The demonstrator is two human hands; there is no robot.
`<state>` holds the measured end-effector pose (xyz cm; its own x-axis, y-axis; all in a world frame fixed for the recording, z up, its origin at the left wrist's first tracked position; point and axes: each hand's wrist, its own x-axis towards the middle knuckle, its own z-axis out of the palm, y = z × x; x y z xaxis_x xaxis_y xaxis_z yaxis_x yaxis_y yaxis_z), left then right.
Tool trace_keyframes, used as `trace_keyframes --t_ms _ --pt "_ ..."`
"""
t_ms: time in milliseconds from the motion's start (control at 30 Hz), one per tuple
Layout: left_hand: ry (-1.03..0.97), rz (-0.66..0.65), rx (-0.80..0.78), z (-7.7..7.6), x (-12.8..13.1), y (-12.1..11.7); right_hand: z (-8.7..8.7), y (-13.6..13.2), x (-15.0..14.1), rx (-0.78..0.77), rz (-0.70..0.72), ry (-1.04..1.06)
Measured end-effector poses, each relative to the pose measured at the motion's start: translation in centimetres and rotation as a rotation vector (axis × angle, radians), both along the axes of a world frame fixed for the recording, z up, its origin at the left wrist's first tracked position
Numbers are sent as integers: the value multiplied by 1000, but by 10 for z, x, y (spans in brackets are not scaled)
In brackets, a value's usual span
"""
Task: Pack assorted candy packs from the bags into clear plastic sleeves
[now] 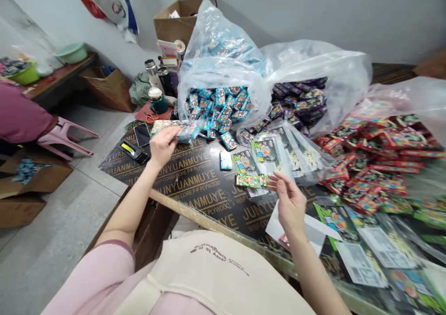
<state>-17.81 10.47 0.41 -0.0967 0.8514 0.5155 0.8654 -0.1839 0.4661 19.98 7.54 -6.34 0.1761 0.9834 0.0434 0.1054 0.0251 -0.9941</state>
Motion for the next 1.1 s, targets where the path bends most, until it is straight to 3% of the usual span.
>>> trace_keyframes --t_ms 133,267,367,500,600,700,833,933,1000,1100 --pt "258 129 -190 -19 -48 41 -4 -5 1 -24 32 2" --pt "407 51 -373 -37 -63 56 -12 -8 9 -51 106 -18" --pt "492 7 -425 -32 -67 63 -18 -10 19 -48 142 -78" --pt "537 -45 -564 -12 -72 91 -20 -13 23 -26 150 -201" --pt "540 -152 -736 -3 -72 118 -16 -13 24 51 173 -361" --pt "561 -208 -812 -4 -71 136 -6 -13 40 180 155 -562" --pt "581 -186 -777 -17 -73 145 4 -17 92 199 -7 -713" --pt "630 -111 -682 -23 -65 142 -1 -31 136 99 41 -790" --pt "584 -102 -479 -21 -46 131 -10 -43 156 -24 102 -873" --pt "373 -246 -237 -18 8 98 -32 -55 165 -166 83 -971"
